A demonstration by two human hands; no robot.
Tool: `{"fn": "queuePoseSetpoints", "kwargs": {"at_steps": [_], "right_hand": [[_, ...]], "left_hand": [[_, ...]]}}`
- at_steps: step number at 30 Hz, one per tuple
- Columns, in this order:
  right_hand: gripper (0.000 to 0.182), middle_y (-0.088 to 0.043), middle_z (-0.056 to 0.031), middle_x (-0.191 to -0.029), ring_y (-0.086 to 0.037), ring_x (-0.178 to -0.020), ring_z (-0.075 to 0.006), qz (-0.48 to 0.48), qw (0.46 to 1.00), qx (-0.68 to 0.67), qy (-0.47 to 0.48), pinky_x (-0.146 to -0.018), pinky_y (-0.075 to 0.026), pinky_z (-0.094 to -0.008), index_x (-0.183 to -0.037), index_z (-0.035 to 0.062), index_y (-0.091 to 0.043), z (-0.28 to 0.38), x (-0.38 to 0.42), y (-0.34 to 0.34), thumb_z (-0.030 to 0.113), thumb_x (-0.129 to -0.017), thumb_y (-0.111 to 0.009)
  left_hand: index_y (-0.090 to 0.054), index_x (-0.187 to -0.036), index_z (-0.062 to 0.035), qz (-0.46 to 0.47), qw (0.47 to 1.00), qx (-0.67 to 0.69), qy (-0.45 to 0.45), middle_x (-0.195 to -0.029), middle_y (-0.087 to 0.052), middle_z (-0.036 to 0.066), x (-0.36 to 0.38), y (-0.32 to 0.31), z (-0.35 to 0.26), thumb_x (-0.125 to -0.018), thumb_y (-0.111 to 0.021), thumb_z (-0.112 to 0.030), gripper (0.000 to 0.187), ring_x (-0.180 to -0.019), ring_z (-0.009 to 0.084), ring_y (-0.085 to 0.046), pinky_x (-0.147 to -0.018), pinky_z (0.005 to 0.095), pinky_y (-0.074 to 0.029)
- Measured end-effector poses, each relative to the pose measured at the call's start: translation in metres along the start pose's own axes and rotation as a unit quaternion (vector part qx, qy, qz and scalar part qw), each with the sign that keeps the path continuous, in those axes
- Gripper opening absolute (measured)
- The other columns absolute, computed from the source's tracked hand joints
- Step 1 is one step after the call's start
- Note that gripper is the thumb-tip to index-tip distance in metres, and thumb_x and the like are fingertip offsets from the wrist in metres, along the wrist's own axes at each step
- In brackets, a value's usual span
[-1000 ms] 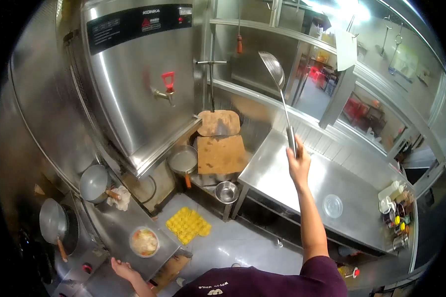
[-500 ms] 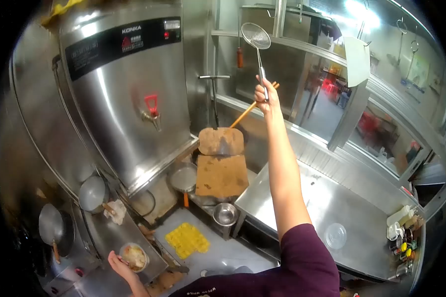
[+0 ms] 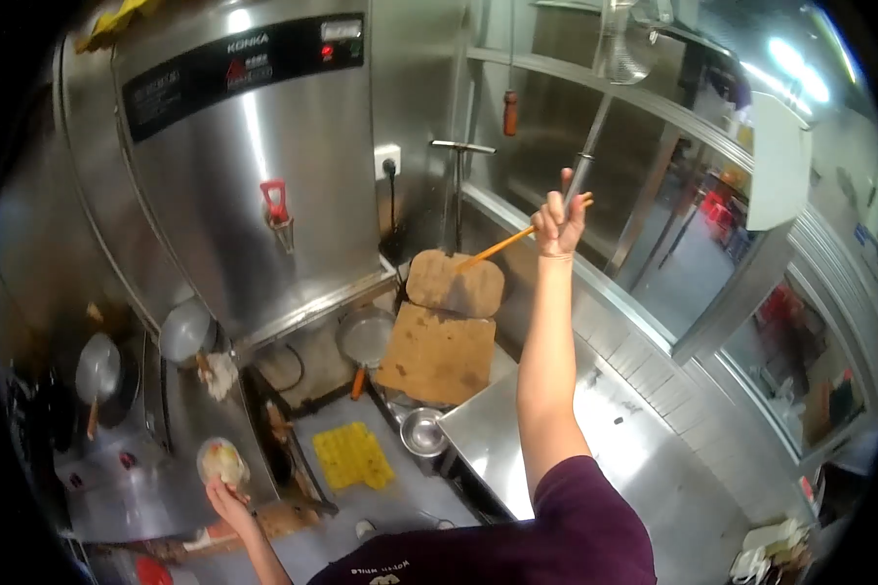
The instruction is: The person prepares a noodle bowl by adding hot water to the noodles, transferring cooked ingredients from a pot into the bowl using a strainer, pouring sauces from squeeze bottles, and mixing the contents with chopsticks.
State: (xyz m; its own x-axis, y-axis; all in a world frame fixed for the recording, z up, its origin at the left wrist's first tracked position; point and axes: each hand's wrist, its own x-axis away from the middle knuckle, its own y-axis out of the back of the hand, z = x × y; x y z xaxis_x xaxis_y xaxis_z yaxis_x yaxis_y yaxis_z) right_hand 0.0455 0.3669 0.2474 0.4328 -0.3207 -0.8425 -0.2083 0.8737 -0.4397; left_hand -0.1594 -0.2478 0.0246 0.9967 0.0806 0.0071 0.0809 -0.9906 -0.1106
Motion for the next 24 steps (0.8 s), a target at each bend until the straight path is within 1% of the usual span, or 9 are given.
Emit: {"fn": "queuePoseSetpoints", "kwargs": {"at_steps": [5,8,9,11,12,17,20,22,24], "right_hand": [[0.050,-0.030,0.0040,-0.055,-0.026,-0.043,-0.0065,-0.047,0.998,-0.026,-0.022,-0.038,-0.025,-0.0211,-0.121,0.0104,-0.042,0.013,0.010,0.010,0.032,-0.080,-0.061],[0.051,-0.031,0.0047,-0.056,-0.028,-0.046,-0.0065,-0.067,0.997,0.004,-0.023,-0.044,-0.026,-0.0228,-0.114,0.0084,-0.046,0.076,0.007,0.009,0.029,-0.073,-0.066],[0.048,-0.031,0.0050,-0.057,-0.030,-0.048,-0.0066,-0.067,0.992,-0.079,-0.073,-0.046,-0.028,-0.0232,-0.110,0.0088,-0.049,0.071,0.008,0.012,0.025,-0.069,-0.068],[0.045,-0.031,0.0042,-0.057,-0.029,-0.048,-0.0069,-0.070,0.990,-0.081,-0.091,-0.047,-0.026,-0.0235,-0.109,0.0079,-0.050,0.064,0.019,0.012,0.021,-0.069,-0.065],[0.044,-0.031,0.0036,-0.057,-0.026,-0.047,-0.0073,-0.069,0.996,0.000,-0.056,-0.045,-0.022,-0.0241,-0.109,0.0065,-0.050,0.071,0.019,0.012,0.020,-0.070,-0.065],[0.050,-0.037,-0.0005,-0.065,-0.026,-0.050,-0.0102,0.020,0.995,-0.005,-0.096,-0.046,-0.022,-0.0239,-0.119,0.0005,-0.048,0.066,0.052,0.027,0.036,-0.085,-0.051],[0.042,-0.035,0.0001,-0.060,-0.027,-0.049,-0.0100,-0.091,0.989,0.040,-0.109,-0.042,-0.024,-0.0231,-0.114,-0.0001,-0.051,0.051,0.098,0.026,0.033,-0.087,-0.047],[0.034,-0.035,0.0008,-0.058,-0.029,-0.047,-0.0082,-0.125,0.970,0.052,-0.203,-0.037,-0.025,-0.0206,-0.105,-0.0003,-0.054,0.007,0.123,-0.001,0.028,-0.089,-0.045],[0.027,-0.037,0.0017,-0.057,-0.030,-0.044,-0.0062,-0.304,0.900,0.147,-0.277,-0.034,-0.026,-0.0186,-0.097,0.0011,-0.056,-0.054,0.152,-0.033,0.025,-0.090,-0.045]], "left_hand": [[-0.050,-0.100,-0.0133,-0.076,0.994,-0.032,0.067,-0.069,-0.044,-0.005,0.067,-0.007,-0.031,-0.088,-0.047,-0.035,0.025,-0.056,0.0034,-0.040,-0.046,0.0178,-0.032],[-0.051,-0.099,-0.0128,-0.031,0.999,-0.016,0.035,-0.072,-0.046,-0.004,0.065,-0.042,-0.042,-0.087,-0.048,-0.035,0.025,-0.059,0.0038,-0.040,-0.048,0.0178,-0.032],[-0.052,-0.099,-0.0126,-0.049,0.998,-0.019,0.040,-0.072,-0.046,-0.004,0.082,-0.021,-0.037,-0.088,-0.048,-0.035,0.026,-0.059,0.0042,-0.040,-0.048,0.0179,-0.032],[-0.053,-0.099,-0.0113,-0.081,0.995,-0.048,0.033,-0.072,-0.046,-0.004,0.098,0.004,-0.034,-0.089,-0.047,-0.034,0.025,-0.059,0.0045,-0.041,-0.048,0.0181,-0.032],[-0.053,-0.099,-0.0106,-0.075,0.996,-0.054,0.017,-0.073,-0.046,-0.003,0.100,0.006,-0.030,-0.089,-0.046,-0.033,0.025,-0.060,0.0045,-0.041,-0.048,0.0182,-0.032],[-0.052,-0.098,-0.0078,-0.085,0.994,-0.061,0.037,-0.070,-0.044,-0.004,0.110,0.022,-0.026,-0.091,-0.040,-0.030,0.026,-0.056,0.0038,-0.039,-0.051,0.0194,-0.036],[-0.052,-0.098,-0.0068,-0.095,0.990,-0.088,0.048,-0.069,-0.044,-0.004,0.109,0.029,-0.020,-0.091,-0.040,-0.029,0.026,-0.055,0.0038,-0.039,-0.051,0.0195,-0.036],[-0.053,-0.097,-0.0063,-0.103,0.989,-0.080,0.067,-0.069,-0.044,-0.003,0.095,0.045,-0.009,-0.091,-0.040,-0.029,0.026,-0.052,0.0038,-0.038,-0.050,0.0199,-0.037],[-0.053,-0.096,-0.0060,-0.095,0.989,-0.073,0.089,-0.069,-0.045,-0.003,0.063,0.067,0.004,-0.091,-0.041,-0.028,0.026,-0.052,0.0039,-0.038,-0.050,0.0200,-0.037]]}}
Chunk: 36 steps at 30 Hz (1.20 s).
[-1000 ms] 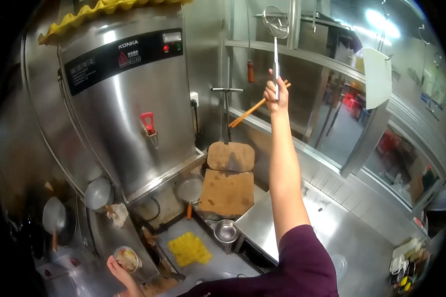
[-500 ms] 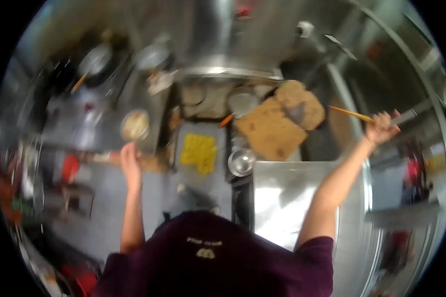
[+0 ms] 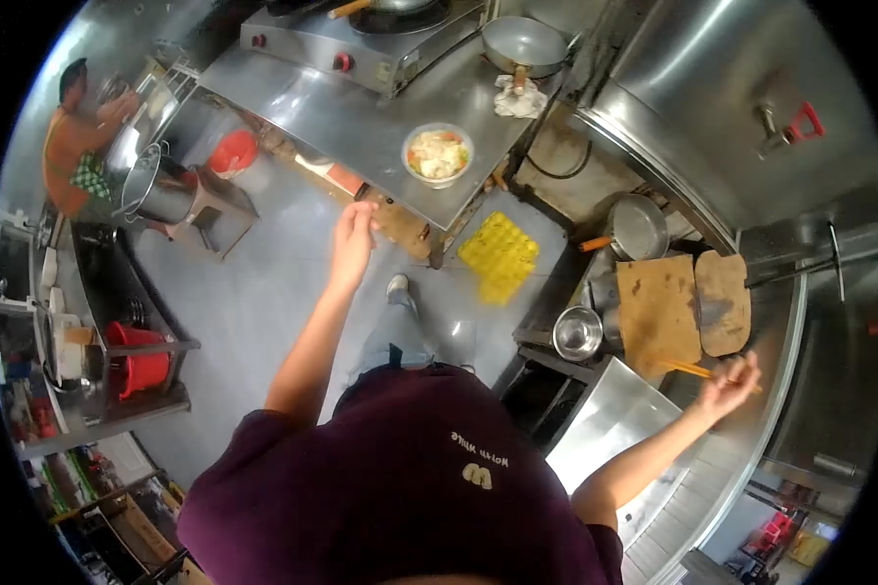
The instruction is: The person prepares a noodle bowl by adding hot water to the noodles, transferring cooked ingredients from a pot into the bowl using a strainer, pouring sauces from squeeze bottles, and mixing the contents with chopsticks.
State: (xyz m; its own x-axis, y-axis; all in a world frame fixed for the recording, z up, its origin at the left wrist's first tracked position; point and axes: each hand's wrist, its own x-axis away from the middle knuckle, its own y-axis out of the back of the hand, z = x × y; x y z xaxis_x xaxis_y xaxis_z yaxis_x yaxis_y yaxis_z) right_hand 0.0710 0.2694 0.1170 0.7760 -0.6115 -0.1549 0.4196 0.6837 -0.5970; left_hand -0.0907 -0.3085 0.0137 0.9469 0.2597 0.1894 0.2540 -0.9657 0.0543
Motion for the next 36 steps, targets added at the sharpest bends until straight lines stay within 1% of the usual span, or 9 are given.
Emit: {"fn": "queuePoseSetpoints", "kwargs": {"at_steps": [4,8,14,17,20,29,32,33,36], "right_hand": [[0.025,-0.037,0.0042,-0.051,-0.027,-0.039,-0.0043,-0.066,0.945,0.256,-0.195,-0.034,-0.024,-0.0181,-0.095,0.0039,-0.057,-0.116,0.020,-0.083,0.026,-0.088,-0.048],[0.022,-0.046,0.0042,-0.055,-0.033,-0.040,-0.0023,0.080,0.858,0.371,-0.346,-0.034,-0.023,-0.0174,-0.095,0.0038,-0.057,-0.243,0.031,-0.186,0.022,-0.084,-0.055],[0.024,-0.055,-0.0027,-0.067,-0.036,-0.039,-0.0036,0.064,0.858,0.337,-0.383,-0.034,-0.027,-0.0188,-0.102,0.0017,-0.054,-0.418,0.021,-0.269,0.015,-0.082,-0.054],[0.030,-0.055,-0.0035,-0.068,-0.037,-0.039,-0.0046,0.047,0.870,0.311,-0.379,-0.034,-0.029,-0.0198,-0.108,0.0014,-0.051,-0.441,0.009,-0.283,0.013,-0.080,-0.054],[0.036,-0.055,-0.0035,-0.068,-0.038,-0.040,-0.0058,0.089,0.852,0.353,-0.375,-0.034,-0.029,-0.0203,-0.112,0.0009,-0.048,-0.444,0.000,-0.293,0.011,-0.078,-0.054],[0.049,-0.055,-0.0029,-0.061,-0.042,-0.043,-0.0062,0.009,0.881,0.314,-0.354,-0.037,-0.030,-0.0177,-0.123,0.0030,-0.043,-0.444,-0.006,-0.295,0.002,-0.074,-0.049],[0.048,-0.055,-0.0025,-0.060,-0.041,-0.042,-0.0058,-0.016,0.907,0.246,-0.342,-0.036,-0.028,-0.0176,-0.121,0.0050,-0.045,-0.460,-0.001,-0.292,0.003,-0.073,-0.050],[0.048,-0.055,-0.0024,-0.060,-0.040,-0.041,-0.0055,-0.056,0.910,0.252,-0.324,-0.036,-0.028,-0.0175,-0.121,0.0059,-0.045,-0.430,0.004,-0.271,0.004,-0.073,-0.050],[0.046,-0.055,-0.0027,-0.059,-0.038,-0.039,-0.0051,-0.069,0.925,0.211,-0.307,-0.036,-0.028,-0.0176,-0.120,0.0051,-0.046,-0.404,0.001,-0.272,0.004,-0.074,-0.049]], "left_hand": [[-0.055,-0.095,-0.0050,0.033,0.998,0.019,0.049,-0.071,-0.047,-0.002,-0.064,0.012,0.013,-0.090,-0.042,-0.027,0.026,-0.053,0.0043,-0.041,-0.050,0.0210,-0.039],[-0.055,-0.096,-0.0025,0.078,0.994,-0.023,0.070,-0.074,-0.051,0.000,-0.139,0.018,0.030,-0.088,-0.046,-0.024,0.025,-0.056,0.0064,-0.044,-0.052,0.0208,-0.039],[-0.054,-0.097,-0.0016,0.241,0.961,-0.099,0.092,-0.073,-0.055,0.002,-0.266,-0.010,0.068,-0.085,-0.051,-0.020,0.022,-0.062,0.0090,-0.050,-0.055,0.0235,-0.042],[-0.054,-0.095,-0.0016,0.277,0.950,-0.120,0.079,-0.073,-0.054,0.003,-0.278,-0.034,0.057,-0.085,-0.051,-0.020,0.021,-0.060,0.0091,-0.049,-0.053,0.0233,-0.040],[-0.051,-0.101,-0.0058,0.383,0.906,-0.105,0.146,-0.074,-0.051,0.001,-0.295,-0.039,0.061,-0.088,-0.048,-0.020,0.020,-0.064,0.0079,-0.047,-0.052,0.0230,-0.040],[-0.047,-0.089,-0.0036,0.427,0.900,-0.080,0.037,-0.068,-0.049,0.001,-0.302,-0.073,0.047,-0.084,-0.051,-0.010,0.009,-0.056,0.0077,-0.046,-0.048,0.0222,-0.037],[-0.048,-0.090,-0.0041,0.409,0.902,-0.136,0.025,-0.070,-0.050,0.001,-0.304,-0.066,0.032,-0.082,-0.052,-0.009,0.010,-0.062,0.0088,-0.047,-0.054,0.0225,-0.039],[-0.048,-0.091,-0.0042,0.456,0.872,-0.178,0.000,-0.071,-0.050,0.000,-0.292,-0.100,0.027,-0.082,-0.052,-0.009,0.011,-0.064,0.0091,-0.048,-0.057,0.0225,-0.040],[-0.049,-0.092,-0.0053,0.481,0.865,-0.140,-0.018,-0.078,-0.052,0.001,-0.286,-0.119,-0.003,-0.083,-0.052,-0.009,0.010,-0.071,0.0093,-0.048,-0.063,0.0223,-0.040]]}}
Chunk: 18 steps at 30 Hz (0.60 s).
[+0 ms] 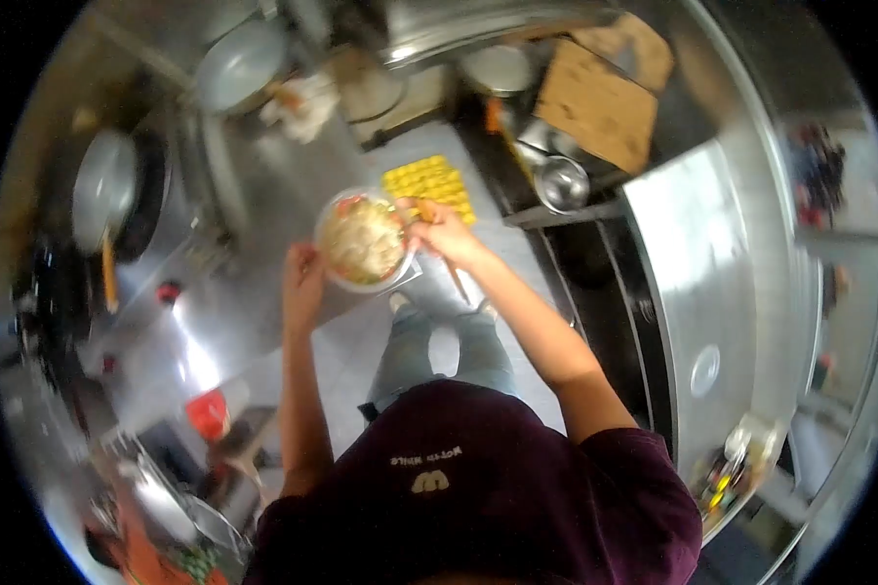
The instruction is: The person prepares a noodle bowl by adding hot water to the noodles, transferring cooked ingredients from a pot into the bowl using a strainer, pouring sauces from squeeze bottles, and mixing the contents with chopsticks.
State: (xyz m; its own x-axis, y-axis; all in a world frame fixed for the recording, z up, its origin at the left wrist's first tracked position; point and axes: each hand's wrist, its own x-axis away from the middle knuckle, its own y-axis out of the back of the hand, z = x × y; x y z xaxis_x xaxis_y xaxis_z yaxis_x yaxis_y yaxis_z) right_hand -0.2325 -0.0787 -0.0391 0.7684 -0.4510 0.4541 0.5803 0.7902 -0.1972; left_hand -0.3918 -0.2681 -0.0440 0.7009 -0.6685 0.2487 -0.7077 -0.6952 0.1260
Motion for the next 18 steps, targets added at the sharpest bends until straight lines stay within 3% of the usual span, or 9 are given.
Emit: {"fn": "queuePoseSetpoints", "kwargs": {"at_steps": [7,9,12,18], "right_hand": [[0.044,-0.058,-0.0041,-0.066,-0.046,-0.045,-0.0050,-0.106,0.983,-0.130,0.073,-0.036,-0.030,-0.0170,-0.116,-0.0004,-0.047,0.046,0.097,0.081,0.002,-0.072,-0.052],[0.042,-0.056,-0.0030,-0.060,-0.045,-0.043,-0.0047,-0.113,0.984,-0.109,0.080,-0.036,-0.030,-0.0165,-0.114,0.0002,-0.048,0.053,0.111,0.103,0.002,-0.072,-0.052],[0.039,-0.054,-0.0013,-0.055,-0.040,-0.039,-0.0044,-0.171,0.975,-0.105,0.099,-0.036,-0.028,-0.0167,-0.111,0.0014,-0.050,0.068,0.170,0.171,0.003,-0.073,-0.052],[0.039,-0.053,-0.0046,-0.055,-0.038,-0.036,-0.0068,-0.246,0.958,-0.094,0.117,-0.035,-0.028,-0.0183,-0.113,-0.0021,-0.047,0.080,0.244,0.274,0.000,-0.074,-0.049]], "left_hand": [[-0.047,-0.094,-0.0096,0.099,0.995,0.023,-0.016,-0.095,-0.050,0.002,0.014,-0.107,-0.066,-0.085,-0.049,-0.013,0.010,-0.089,0.0109,-0.047,-0.071,0.0248,-0.041],[-0.043,-0.099,-0.0125,0.163,0.973,0.153,0.052,-0.102,-0.047,0.004,0.013,-0.131,-0.074,-0.085,-0.048,-0.014,0.015,-0.094,0.0130,-0.046,-0.074,0.0278,-0.042],[-0.036,-0.106,-0.0173,0.253,0.910,0.309,0.113,-0.113,-0.043,0.007,0.039,-0.229,-0.099,-0.087,-0.045,-0.017,0.021,-0.101,0.0172,-0.046,-0.076,0.0333,-0.044],[-0.034,-0.106,-0.0175,0.326,0.891,0.294,0.118,-0.111,-0.045,0.007,0.048,-0.357,-0.100,-0.089,-0.042,-0.017,0.019,-0.101,0.0148,-0.048,-0.074,0.0322,-0.045]]}}
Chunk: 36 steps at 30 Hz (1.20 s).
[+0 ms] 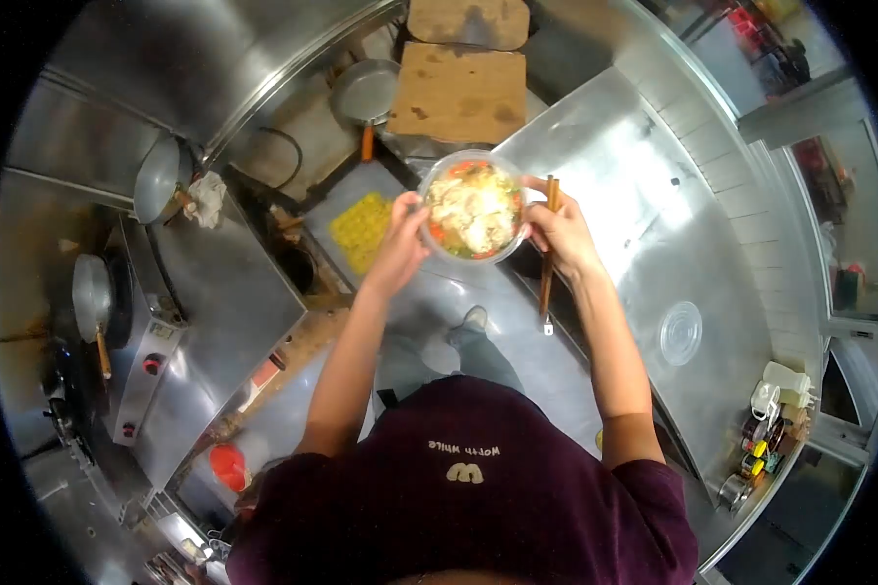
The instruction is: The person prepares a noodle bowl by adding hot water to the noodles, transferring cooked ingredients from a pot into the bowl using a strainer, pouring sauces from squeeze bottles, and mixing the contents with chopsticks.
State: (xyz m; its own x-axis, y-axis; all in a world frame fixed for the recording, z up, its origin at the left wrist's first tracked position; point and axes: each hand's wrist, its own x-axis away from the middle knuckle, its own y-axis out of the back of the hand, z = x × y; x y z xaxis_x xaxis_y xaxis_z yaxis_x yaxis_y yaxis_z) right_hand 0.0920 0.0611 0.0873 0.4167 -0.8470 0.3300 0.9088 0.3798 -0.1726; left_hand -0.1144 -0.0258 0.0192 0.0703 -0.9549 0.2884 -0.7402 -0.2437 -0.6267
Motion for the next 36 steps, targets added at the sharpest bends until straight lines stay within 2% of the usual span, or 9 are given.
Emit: {"fn": "queuePoseSetpoints", "kwargs": {"at_steps": [3,10,18,22,23,25,27,31,36], "right_hand": [[0.043,-0.054,-0.0075,-0.056,-0.037,-0.035,-0.0071,-0.013,1.000,-0.013,-0.012,-0.035,-0.029,-0.0181,-0.115,-0.0057,-0.043,0.005,0.001,0.038,-0.002,-0.073,-0.047],[0.047,-0.055,-0.0083,-0.057,-0.037,-0.034,-0.0082,-0.023,0.996,-0.067,-0.056,-0.035,-0.029,-0.0185,-0.119,-0.0042,-0.041,-0.026,-0.034,0.131,-0.002,-0.072,-0.048],[0.050,-0.055,-0.0068,-0.060,-0.037,-0.035,-0.0070,-0.047,0.993,-0.084,-0.069,-0.034,-0.029,-0.0179,-0.123,-0.0037,-0.038,-0.038,-0.062,0.156,-0.001,-0.074,-0.048],[0.034,-0.061,-0.0059,-0.070,-0.046,-0.049,-0.0082,-0.162,0.976,0.139,-0.051,-0.045,-0.038,-0.0206,-0.099,0.0013,-0.059,0.004,-0.041,0.178,0.028,-0.087,-0.040],[0.034,-0.060,-0.0051,-0.070,-0.051,-0.056,-0.0085,-0.197,0.973,0.118,-0.019,-0.053,-0.041,-0.0218,-0.093,0.0015,-0.060,0.023,-0.025,0.184,0.029,-0.087,-0.041],[0.038,-0.057,-0.0029,-0.072,-0.051,-0.070,-0.0120,-0.303,0.908,0.266,0.115,-0.067,-0.039,-0.0256,-0.079,0.0020,-0.061,0.049,0.007,0.205,0.034,-0.087,-0.041],[0.042,-0.053,-0.0032,-0.072,-0.047,-0.071,-0.0124,-0.401,0.877,0.220,0.145,-0.069,-0.035,-0.0257,-0.074,0.0030,-0.058,0.080,0.029,0.203,0.035,-0.089,-0.036],[0.036,-0.053,-0.0072,-0.060,-0.050,-0.052,-0.0122,-0.342,0.900,0.166,0.214,-0.048,-0.036,-0.0238,-0.072,-0.0006,-0.055,0.072,0.034,0.172,0.027,-0.089,-0.039],[0.027,-0.057,-0.0110,-0.069,-0.052,-0.065,-0.0156,-0.128,0.933,0.248,0.227,-0.061,-0.043,-0.0272,-0.075,-0.0061,-0.056,0.038,0.012,0.122,0.013,-0.089,-0.042]], "left_hand": [[-0.036,-0.105,-0.0184,0.048,0.999,0.020,0.001,-0.104,-0.050,0.003,-0.023,-0.023,0.022,-0.088,-0.045,-0.019,0.019,-0.096,0.0120,-0.050,-0.075,0.0298,-0.044],[-0.041,-0.104,-0.0171,-0.006,0.996,-0.083,0.026,-0.100,-0.051,0.001,-0.086,-0.061,0.068,-0.086,-0.050,-0.020,0.020,-0.094,0.0113,-0.050,-0.076,0.0311,-0.044],[-0.044,-0.098,-0.0158,-0.014,0.975,-0.216,0.040,-0.102,-0.050,0.000,-0.140,-0.067,0.070,-0.084,-0.052,-0.023,0.018,-0.096,0.0115,-0.047,-0.077,0.0286,-0.039],[-0.045,-0.110,-0.0167,-0.030,0.956,-0.290,0.025,-0.112,-0.048,0.002,-0.145,-0.056,0.056,-0.084,-0.050,-0.028,0.028,-0.102,0.0133,-0.047,-0.082,0.0307,-0.040],[-0.045,-0.114,-0.0148,-0.052,0.956,-0.288,0.025,-0.113,-0.049,0.004,-0.140,-0.044,0.052,-0.085,-0.049,-0.032,0.034,-0.100,0.0150,-0.051,-0.083,0.0311,-0.040],[-0.047,-0.112,-0.0132,-0.101,0.956,-0.268,0.055,-0.108,-0.054,0.002,-0.116,-0.030,0.031,-0.085,-0.049,-0.032,0.033,-0.093,0.0144,-0.054,-0.076,0.0293,-0.043],[-0.048,-0.111,-0.0095,-0.160,0.951,-0.254,0.071,-0.102,-0.057,0.004,-0.096,-0.003,0.021,-0.086,-0.048,-0.031,0.033,-0.084,0.0144,-0.056,-0.074,0.0271,-0.043],[-0.050,-0.108,-0.0053,-0.213,0.934,-0.268,0.100,-0.097,-0.058,0.005,-0.052,0.057,0.014,-0.088,-0.046,-0.030,0.032,-0.081,0.0126,-0.055,-0.071,0.0245,-0.043],[-0.053,-0.106,-0.0043,-0.101,0.938,-0.318,0.093,-0.093,-0.058,0.006,-0.069,0.009,0.025,-0.088,-0.047,-0.030,0.032,-0.080,0.0116,-0.054,-0.071,0.0229,-0.043]]}}
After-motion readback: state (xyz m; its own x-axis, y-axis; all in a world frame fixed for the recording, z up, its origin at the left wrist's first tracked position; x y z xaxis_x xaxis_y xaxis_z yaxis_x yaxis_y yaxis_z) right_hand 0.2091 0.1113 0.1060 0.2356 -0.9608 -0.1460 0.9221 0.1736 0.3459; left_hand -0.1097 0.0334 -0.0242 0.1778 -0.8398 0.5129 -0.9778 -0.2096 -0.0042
